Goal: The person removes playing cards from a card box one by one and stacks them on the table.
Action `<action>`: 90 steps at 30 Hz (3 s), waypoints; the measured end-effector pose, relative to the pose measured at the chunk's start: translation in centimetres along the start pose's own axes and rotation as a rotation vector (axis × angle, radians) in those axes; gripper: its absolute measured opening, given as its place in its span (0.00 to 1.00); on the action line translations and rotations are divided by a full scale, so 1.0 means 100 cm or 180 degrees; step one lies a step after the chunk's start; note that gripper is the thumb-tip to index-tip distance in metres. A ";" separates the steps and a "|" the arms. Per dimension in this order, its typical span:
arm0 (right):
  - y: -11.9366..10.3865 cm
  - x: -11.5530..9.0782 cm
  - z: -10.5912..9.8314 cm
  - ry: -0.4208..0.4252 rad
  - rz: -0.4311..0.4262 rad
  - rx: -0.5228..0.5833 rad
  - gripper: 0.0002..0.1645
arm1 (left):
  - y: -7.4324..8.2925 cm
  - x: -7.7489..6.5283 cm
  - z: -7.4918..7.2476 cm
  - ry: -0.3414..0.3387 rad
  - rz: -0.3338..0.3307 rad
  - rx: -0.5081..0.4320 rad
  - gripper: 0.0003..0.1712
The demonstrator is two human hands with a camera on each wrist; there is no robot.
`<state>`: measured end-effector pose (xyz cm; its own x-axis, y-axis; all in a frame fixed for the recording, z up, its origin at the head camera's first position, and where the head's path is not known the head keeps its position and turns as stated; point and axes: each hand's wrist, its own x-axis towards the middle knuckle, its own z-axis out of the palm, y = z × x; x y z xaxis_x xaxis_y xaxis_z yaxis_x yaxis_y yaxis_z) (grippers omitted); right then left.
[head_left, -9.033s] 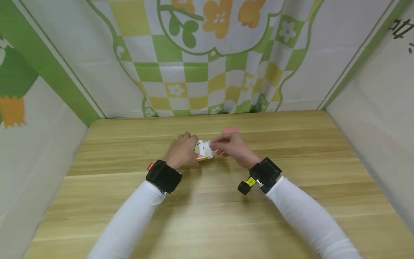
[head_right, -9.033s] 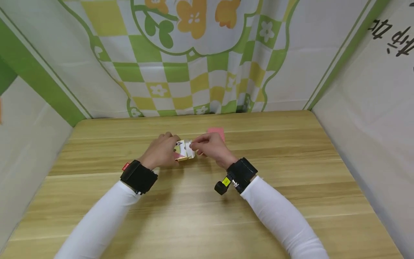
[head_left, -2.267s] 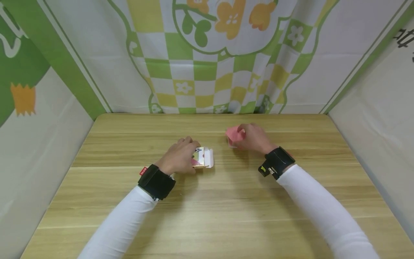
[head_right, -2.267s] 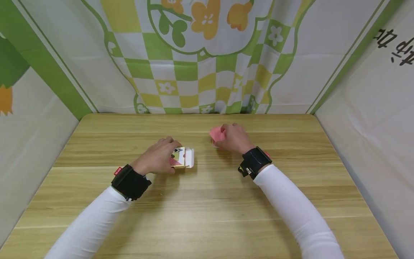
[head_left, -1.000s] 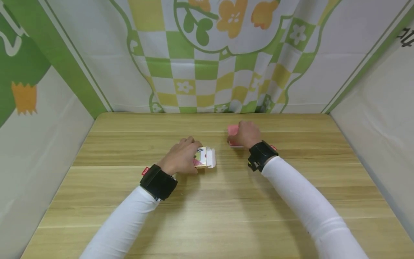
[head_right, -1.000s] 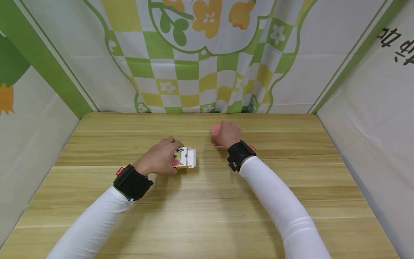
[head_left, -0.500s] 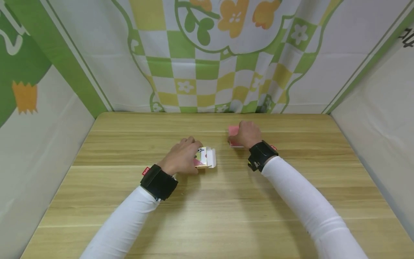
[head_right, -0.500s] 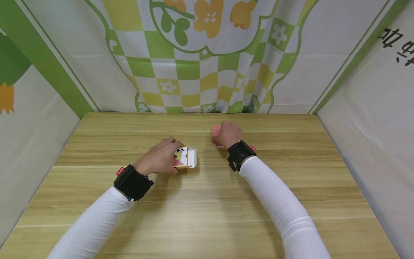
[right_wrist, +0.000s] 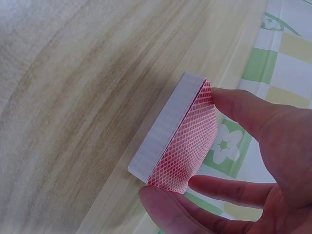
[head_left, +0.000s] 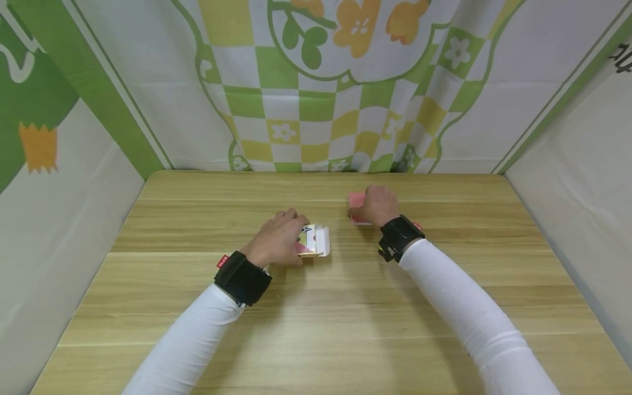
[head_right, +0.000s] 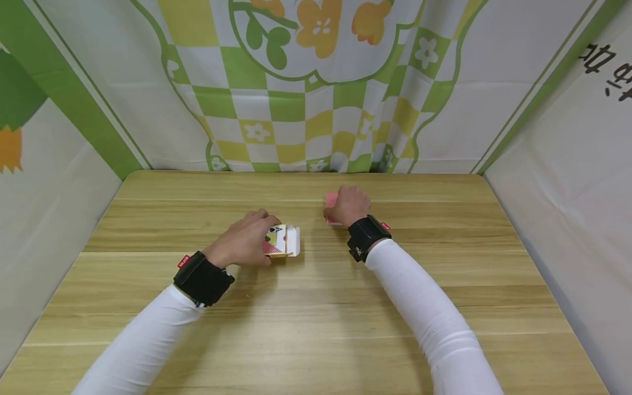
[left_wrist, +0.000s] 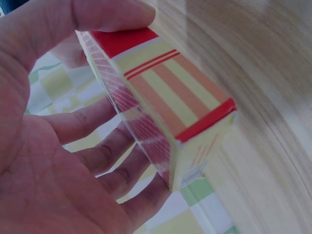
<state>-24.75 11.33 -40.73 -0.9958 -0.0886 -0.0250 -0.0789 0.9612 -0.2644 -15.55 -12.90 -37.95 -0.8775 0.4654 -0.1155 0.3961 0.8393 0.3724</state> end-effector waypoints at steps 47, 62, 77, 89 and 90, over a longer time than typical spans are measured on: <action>0.000 -0.002 0.001 -0.0080 0.0162 -0.0030 0.29 | 0.000 -0.001 0.002 0.0022 0.0012 -0.0003 0.47; 0.004 -0.010 -0.010 -0.0165 0.0044 0.0132 0.33 | 0.001 -0.001 0.000 0.0006 0.0014 -0.0015 0.47; -0.009 -0.051 -0.029 0.0106 -0.0611 0.1190 0.26 | 0.006 0.004 -0.004 0.0019 0.0021 0.0018 0.47; -0.023 -0.076 -0.015 -0.0792 -0.1039 0.2487 0.10 | 0.007 0.009 -0.006 0.0006 0.0058 0.0074 0.48; -0.024 -0.077 -0.013 -0.0830 -0.1025 0.2483 0.10 | 0.007 0.010 -0.006 0.0016 0.0072 0.0078 0.48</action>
<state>-16.98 10.08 -38.63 -0.8807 -0.4728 -0.0299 -0.2041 0.4356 -0.8767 -16.27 -11.99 -37.27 -0.8696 0.4829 -0.1028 0.4222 0.8353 0.3523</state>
